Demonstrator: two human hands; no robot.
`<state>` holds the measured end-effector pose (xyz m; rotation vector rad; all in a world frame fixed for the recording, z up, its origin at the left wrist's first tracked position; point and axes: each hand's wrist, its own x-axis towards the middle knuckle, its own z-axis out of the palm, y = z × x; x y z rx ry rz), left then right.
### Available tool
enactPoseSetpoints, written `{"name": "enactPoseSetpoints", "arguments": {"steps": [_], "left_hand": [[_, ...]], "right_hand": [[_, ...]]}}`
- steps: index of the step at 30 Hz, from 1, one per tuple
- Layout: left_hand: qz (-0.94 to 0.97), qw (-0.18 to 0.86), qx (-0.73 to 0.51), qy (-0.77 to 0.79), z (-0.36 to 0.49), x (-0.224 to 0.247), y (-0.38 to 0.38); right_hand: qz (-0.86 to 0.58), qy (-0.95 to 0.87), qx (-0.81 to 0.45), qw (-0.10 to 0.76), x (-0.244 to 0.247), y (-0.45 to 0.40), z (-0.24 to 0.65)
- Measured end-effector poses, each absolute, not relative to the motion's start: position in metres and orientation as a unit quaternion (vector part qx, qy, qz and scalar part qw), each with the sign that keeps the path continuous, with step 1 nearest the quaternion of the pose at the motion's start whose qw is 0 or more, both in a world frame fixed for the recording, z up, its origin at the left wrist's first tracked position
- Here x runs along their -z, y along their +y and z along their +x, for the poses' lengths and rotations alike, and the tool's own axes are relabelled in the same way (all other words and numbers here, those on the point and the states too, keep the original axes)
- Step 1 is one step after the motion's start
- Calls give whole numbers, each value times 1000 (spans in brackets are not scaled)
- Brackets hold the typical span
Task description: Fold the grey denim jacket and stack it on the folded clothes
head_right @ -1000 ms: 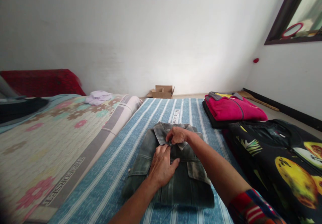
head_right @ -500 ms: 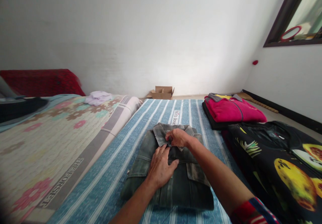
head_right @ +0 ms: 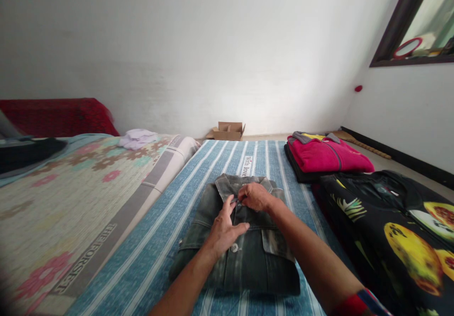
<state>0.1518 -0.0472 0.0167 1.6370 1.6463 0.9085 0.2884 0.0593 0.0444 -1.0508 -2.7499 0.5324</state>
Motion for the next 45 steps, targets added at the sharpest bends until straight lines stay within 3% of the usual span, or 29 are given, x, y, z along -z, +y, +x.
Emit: {"name": "enactPoseSetpoints", "arguments": {"steps": [10, 26, 45], "left_hand": [[608, 352, -341, 624, 148, -11, -39], [634, 282, -260, 671, 153, -26, -47], [659, 217, -336, 637, 156, -16, -55]], "right_hand": [[-348, -925, -111, 102, -39, 50, 285], [-443, -889, -73, 84, -42, 38, 273], [-516, -845, -123, 72, -43, 45, 259]]}}
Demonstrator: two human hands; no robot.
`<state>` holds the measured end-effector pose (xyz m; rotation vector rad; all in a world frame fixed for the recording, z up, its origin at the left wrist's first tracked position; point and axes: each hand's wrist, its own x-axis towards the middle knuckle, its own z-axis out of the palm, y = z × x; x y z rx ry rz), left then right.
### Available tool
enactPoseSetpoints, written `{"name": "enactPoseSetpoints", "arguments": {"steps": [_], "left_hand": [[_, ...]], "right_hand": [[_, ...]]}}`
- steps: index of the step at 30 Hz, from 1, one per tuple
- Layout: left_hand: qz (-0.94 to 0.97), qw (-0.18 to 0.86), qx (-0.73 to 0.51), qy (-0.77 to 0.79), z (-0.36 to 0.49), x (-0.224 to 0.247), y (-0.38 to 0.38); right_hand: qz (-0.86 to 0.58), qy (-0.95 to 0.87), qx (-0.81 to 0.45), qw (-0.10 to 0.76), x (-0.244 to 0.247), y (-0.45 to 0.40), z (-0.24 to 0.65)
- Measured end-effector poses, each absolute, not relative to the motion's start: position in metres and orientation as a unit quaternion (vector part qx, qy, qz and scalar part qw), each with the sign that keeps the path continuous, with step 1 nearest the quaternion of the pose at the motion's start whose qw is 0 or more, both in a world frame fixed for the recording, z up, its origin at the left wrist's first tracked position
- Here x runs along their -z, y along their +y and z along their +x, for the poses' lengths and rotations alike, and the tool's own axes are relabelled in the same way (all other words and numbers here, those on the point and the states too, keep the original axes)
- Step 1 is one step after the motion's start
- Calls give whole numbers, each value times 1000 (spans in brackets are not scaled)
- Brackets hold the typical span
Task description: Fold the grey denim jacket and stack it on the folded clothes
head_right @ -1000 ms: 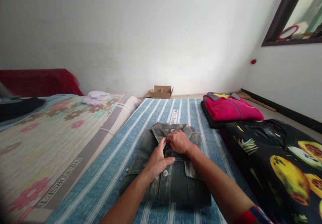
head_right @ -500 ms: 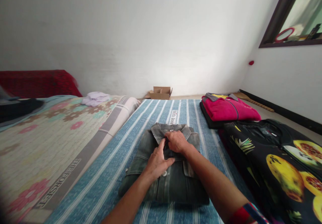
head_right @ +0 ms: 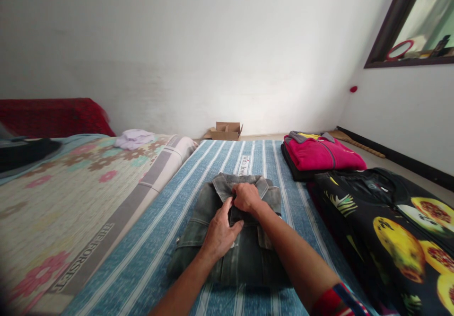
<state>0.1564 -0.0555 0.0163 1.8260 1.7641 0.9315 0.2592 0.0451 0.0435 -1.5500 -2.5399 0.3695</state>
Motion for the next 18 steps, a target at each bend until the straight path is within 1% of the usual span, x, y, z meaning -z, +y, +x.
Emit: {"name": "enactPoseSetpoints", "arguments": {"steps": [3, 11, 18], "left_hand": [[666, 204, -310, 648, 158, -15, -56], [706, 126, -237, 655, 162, -15, -58], [723, 93, -193, 656, 165, -19, -58]], "right_hand": [[-513, -846, -126, 69, -43, 46, 260], [-471, -873, -117, 50, -43, 48, 267], [-438, -893, -85, 54, -50, 42, 268]]}}
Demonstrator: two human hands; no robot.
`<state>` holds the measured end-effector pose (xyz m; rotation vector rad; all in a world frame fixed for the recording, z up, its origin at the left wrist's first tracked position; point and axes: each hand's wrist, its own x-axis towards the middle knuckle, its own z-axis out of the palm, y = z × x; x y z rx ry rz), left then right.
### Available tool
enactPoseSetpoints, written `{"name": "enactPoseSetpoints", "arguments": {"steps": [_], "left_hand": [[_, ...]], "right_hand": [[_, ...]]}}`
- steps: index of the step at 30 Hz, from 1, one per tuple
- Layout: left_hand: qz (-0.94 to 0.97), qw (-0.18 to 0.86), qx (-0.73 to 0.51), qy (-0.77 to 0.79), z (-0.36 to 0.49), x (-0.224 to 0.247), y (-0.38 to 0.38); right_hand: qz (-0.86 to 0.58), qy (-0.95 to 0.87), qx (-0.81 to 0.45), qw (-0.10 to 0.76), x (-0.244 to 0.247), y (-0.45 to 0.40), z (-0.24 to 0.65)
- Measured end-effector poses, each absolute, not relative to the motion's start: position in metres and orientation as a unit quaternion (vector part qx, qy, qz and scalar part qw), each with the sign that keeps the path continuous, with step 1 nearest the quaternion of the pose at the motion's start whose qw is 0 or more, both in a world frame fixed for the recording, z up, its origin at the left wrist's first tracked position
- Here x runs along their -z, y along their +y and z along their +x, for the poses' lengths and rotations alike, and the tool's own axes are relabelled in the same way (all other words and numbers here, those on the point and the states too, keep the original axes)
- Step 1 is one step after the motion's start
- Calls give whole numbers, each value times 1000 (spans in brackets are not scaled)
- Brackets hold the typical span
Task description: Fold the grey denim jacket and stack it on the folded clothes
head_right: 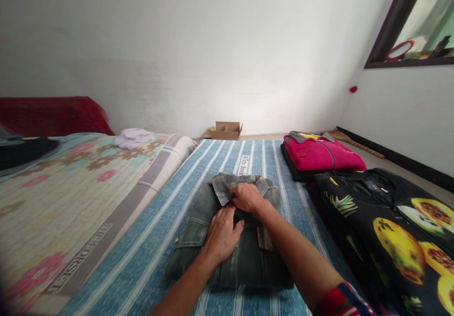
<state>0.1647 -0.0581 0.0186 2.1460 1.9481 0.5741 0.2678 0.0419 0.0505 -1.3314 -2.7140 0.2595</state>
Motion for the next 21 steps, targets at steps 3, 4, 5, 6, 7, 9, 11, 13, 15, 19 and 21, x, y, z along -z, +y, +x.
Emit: {"name": "enactPoseSetpoints", "arguments": {"steps": [3, 4, 5, 6, 7, 9, 11, 13, 15, 19, 21], "left_hand": [[727, 81, -175, 659, 166, -20, -58], [726, 77, -168, 662, 166, -20, -58], [726, 74, -162, 665, 166, -20, -58], [725, 71, -158, 667, 167, -19, -58], [725, 67, -156, 668, 167, -19, -59], [726, 55, -162, 666, 168, -19, -60], [731, 34, -173, 659, 168, -19, -62], [737, 14, -182, 651, 169, -19, -63], [742, 7, -182, 645, 169, -19, -64], [749, 10, -173, 639, 169, -17, -65], [748, 12, -166, 642, 170, -17, -65]], "right_hand": [[-427, -900, -72, 54, -50, 39, 266], [-424, -901, -69, 55, -49, 39, 265], [-423, -902, -67, 57, -49, 39, 265], [-421, -903, -65, 60, -48, 39, 265], [-420, -903, -62, 64, -47, 39, 265], [-417, -904, -55, 73, -45, 39, 266], [-415, -905, -47, 83, -43, 40, 266], [-413, -905, -41, 90, -41, 40, 267], [-408, -908, -38, 95, -39, 41, 268], [-393, -913, -35, 99, -38, 42, 272], [-385, -917, -34, 96, -39, 42, 274]]}}
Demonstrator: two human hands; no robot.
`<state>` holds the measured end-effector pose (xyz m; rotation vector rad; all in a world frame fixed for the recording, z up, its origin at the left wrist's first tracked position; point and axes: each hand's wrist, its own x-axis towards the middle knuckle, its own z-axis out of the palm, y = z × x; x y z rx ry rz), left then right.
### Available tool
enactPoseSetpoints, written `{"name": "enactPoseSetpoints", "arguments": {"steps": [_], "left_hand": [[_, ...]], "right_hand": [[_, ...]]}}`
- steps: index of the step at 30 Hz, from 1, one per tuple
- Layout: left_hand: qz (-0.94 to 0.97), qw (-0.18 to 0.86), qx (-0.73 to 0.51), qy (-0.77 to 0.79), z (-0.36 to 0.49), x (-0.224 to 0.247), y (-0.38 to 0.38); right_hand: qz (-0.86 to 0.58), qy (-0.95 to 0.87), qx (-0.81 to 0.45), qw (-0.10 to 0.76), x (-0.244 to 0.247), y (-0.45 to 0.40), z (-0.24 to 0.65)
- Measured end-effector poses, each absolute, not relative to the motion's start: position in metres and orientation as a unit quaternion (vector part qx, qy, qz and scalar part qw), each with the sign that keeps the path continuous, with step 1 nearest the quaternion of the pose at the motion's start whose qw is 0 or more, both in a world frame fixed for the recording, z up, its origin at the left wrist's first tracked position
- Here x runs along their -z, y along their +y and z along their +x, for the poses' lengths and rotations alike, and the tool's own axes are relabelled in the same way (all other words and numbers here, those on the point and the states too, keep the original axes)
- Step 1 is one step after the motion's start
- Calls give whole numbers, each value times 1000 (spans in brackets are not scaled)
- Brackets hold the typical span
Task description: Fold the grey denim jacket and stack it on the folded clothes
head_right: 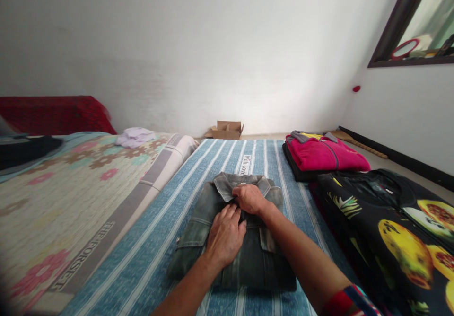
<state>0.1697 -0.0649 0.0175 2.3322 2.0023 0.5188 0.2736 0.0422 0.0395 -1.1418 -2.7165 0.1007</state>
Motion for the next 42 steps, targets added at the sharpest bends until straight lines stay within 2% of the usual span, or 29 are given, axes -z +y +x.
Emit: {"name": "enactPoseSetpoints", "arguments": {"steps": [7, 23, 35, 42], "left_hand": [[745, 25, -137, 653, 172, -18, -65], [738, 35, -162, 654, 169, -20, -64], [709, -31, -232, 665, 168, -22, -75], [717, -4, -170, 676, 168, -16, -67]], "right_hand": [[-358, -930, -27, 76, -45, 44, 277], [-358, -930, 27, 76, -34, 37, 270], [-342, -933, 73, 81, -30, 23, 271], [-379, -917, 55, 114, -21, 20, 272]]}}
